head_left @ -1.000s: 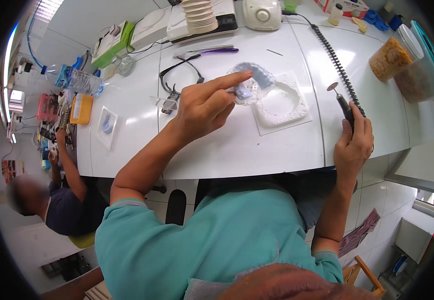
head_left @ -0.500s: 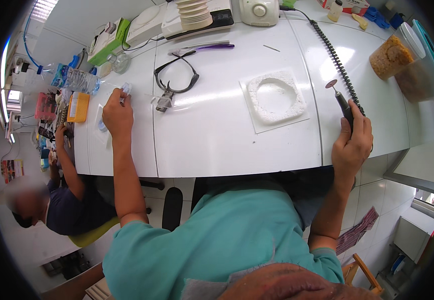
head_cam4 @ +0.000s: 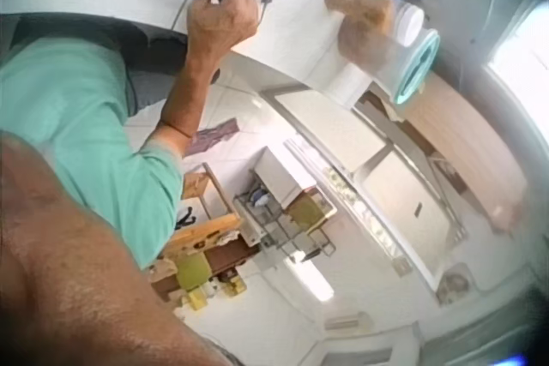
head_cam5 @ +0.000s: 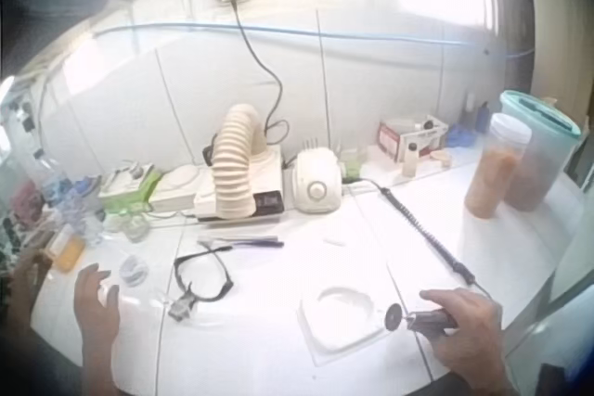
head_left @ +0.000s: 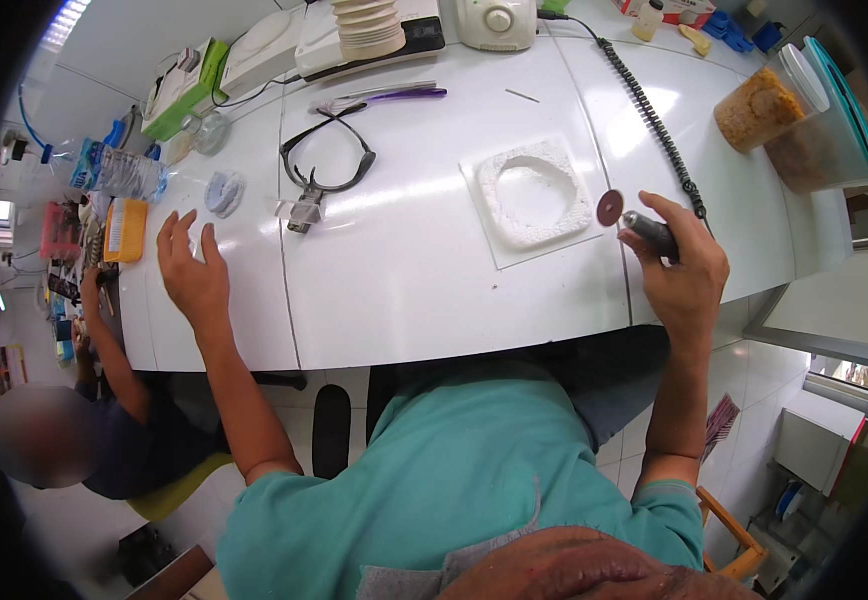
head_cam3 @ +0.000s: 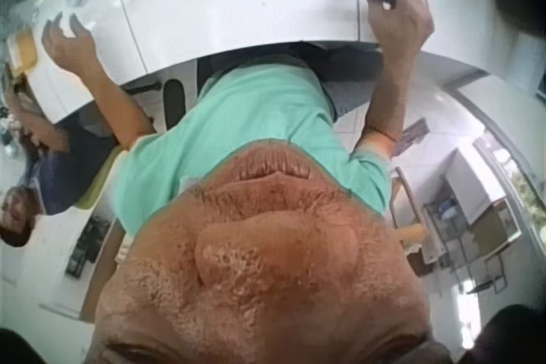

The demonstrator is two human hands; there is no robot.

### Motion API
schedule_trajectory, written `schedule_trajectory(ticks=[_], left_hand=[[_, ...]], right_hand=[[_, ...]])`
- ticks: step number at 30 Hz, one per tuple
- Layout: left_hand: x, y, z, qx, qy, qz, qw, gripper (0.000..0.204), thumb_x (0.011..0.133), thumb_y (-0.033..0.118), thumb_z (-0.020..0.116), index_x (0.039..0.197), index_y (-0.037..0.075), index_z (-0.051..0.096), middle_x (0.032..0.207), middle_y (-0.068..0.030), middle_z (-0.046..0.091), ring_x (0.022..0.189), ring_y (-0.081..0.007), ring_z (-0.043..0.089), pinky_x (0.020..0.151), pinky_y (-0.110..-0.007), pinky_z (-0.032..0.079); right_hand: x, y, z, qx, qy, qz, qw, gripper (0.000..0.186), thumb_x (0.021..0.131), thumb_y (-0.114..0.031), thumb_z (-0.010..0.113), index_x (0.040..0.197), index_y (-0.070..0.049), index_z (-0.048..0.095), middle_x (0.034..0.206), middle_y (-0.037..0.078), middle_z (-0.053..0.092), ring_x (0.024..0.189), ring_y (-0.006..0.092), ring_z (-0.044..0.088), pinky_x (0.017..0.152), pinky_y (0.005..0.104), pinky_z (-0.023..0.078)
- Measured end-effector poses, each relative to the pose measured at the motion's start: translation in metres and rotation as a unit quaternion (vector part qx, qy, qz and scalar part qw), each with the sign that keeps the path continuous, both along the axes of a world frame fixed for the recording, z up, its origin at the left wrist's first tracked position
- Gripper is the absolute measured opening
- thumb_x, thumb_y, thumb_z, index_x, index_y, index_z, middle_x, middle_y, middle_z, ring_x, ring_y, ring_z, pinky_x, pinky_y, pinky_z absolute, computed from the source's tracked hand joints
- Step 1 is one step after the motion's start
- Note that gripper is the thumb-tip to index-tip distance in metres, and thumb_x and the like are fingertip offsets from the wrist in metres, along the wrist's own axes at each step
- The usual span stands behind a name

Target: The person uses a rotary tool with a cutting disk to trim the edges of a blue dental arch model held on a white block, then uses a metal probe to scrape the inner surface of the model.

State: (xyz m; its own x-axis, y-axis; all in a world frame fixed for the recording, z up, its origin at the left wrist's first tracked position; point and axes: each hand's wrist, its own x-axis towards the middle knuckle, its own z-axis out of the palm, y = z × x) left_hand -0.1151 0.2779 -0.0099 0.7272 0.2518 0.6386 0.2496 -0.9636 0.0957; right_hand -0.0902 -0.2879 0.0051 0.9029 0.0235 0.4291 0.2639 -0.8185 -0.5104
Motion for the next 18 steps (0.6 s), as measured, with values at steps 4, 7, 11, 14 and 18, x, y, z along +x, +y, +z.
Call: schedule_trajectory(ticks=[4,7,11,14,18], left_hand=[[-0.061,0.032,-0.013,0.057,0.034,0.157,0.985,0.048,0.104,0.035,0.077,0.140,0.004,0.074,0.144,-0.0234,0.068,0.133,-0.0465,0.063,0.114,-0.054,0.051],[-0.082,0.044,-0.030,0.011,0.067,0.167,0.984,0.047,0.105,0.035,0.076,0.139,0.003,0.074,0.138,-0.0238,0.070,0.129,-0.0459,0.066,0.112,-0.053,0.052],[-0.079,0.041,-0.032,-0.057,0.084,0.138,0.985,0.036,0.106,0.028,0.074,0.128,0.000,0.076,0.123,-0.0207,0.074,0.117,-0.0437,0.069,0.102,-0.052,0.055],[-0.078,0.038,-0.029,-0.019,0.082,0.122,0.989,0.027,0.108,0.024,0.072,0.117,-0.001,0.075,0.112,-0.0196,0.074,0.106,-0.0426,0.072,0.094,-0.052,0.055],[-0.078,0.033,-0.028,-0.037,0.022,0.104,0.994,0.019,0.108,0.016,0.071,0.109,-0.004,0.071,0.107,-0.0175,0.071,0.103,-0.0427,0.070,0.091,-0.051,0.055]], right_hand=[[0.010,0.011,0.007,-0.149,0.000,0.129,0.980,0.065,0.064,0.000,0.085,0.125,-0.022,0.085,0.072,0.000,0.064,0.066,0.0228,0.063,0.065,0.0398,0.050],[0.016,0.021,0.003,-0.156,-0.004,0.205,0.966,0.065,0.064,0.000,0.084,0.125,-0.023,0.085,0.075,-0.002,0.068,0.068,0.0218,0.066,0.065,0.0377,0.051],[0.020,0.024,0.001,-0.149,-0.013,0.207,0.967,0.064,0.062,0.001,0.084,0.121,-0.023,0.085,0.081,-0.002,0.074,0.075,0.0209,0.073,0.066,0.0361,0.053],[0.027,0.017,-0.003,-0.162,-0.035,0.178,0.970,0.063,0.062,0.002,0.084,0.120,-0.023,0.085,0.080,-0.002,0.073,0.074,0.0213,0.072,0.065,0.0367,0.053],[0.035,0.008,-0.009,-0.147,-0.059,0.147,0.976,0.045,0.078,-0.007,0.090,0.121,-0.020,0.087,0.070,0.003,0.063,0.062,0.0252,0.060,0.060,0.0393,0.046]])
